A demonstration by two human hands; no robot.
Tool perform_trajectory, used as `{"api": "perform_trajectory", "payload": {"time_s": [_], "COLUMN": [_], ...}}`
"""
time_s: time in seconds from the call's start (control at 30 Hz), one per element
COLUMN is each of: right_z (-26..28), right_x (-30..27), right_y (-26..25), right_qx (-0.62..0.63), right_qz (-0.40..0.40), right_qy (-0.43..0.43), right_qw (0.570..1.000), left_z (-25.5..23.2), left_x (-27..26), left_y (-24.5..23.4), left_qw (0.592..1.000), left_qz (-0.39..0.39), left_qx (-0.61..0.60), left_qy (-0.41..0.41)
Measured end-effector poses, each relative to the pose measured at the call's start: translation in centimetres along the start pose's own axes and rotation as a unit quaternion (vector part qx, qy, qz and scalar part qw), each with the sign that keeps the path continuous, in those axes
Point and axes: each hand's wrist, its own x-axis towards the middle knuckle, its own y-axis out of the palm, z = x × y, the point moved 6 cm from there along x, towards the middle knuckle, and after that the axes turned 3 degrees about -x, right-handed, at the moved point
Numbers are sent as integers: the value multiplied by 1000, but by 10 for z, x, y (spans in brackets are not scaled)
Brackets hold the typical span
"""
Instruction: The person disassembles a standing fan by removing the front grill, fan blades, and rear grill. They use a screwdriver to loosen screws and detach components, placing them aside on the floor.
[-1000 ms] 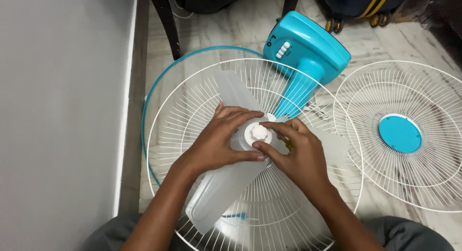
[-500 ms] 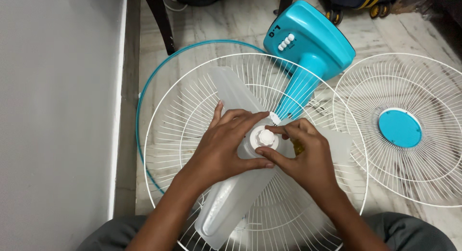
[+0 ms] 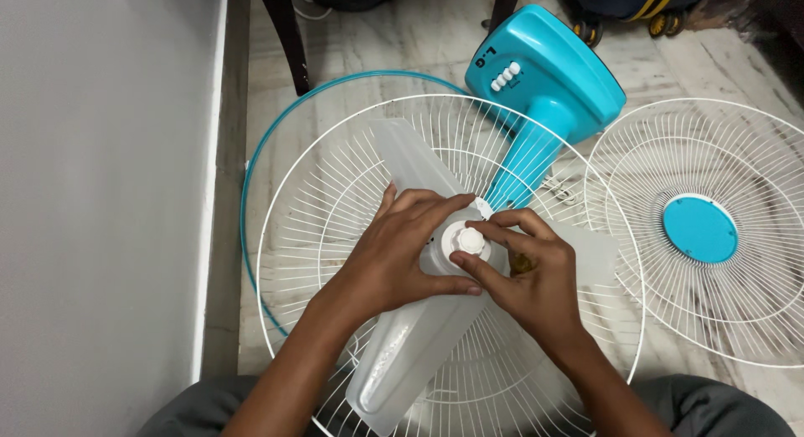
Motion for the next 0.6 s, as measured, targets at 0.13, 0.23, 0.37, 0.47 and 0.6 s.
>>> {"api": "perform_trajectory", "payload": {"time_s": [0.13,0.23,0.37,0.47,0.6], "right_z": [-6,-11,-7,-7,-9], "right_x": [3,8,11,12,14], "right_y": [2,3,1,1,1], "right_qx": [1,-20,-20,-5,13], "right_qz": [24,49,65,80,93], "right_qy": [28,38,-22,-45,-26], "right_qw": [999,998,997,996,995], "left_z": [2,3,5,4,6], "left_x": [-1,-1,-1,-2,0], "left_y": [0,0,0,0,2], "left_qw": [1000,1000,1000,1000,1000], "left_qz": [-2,-3,1,-2,7], "left_qx": [1,-5,-9,-9,-7], "left_qy": [8,11,4,10,-9]}}
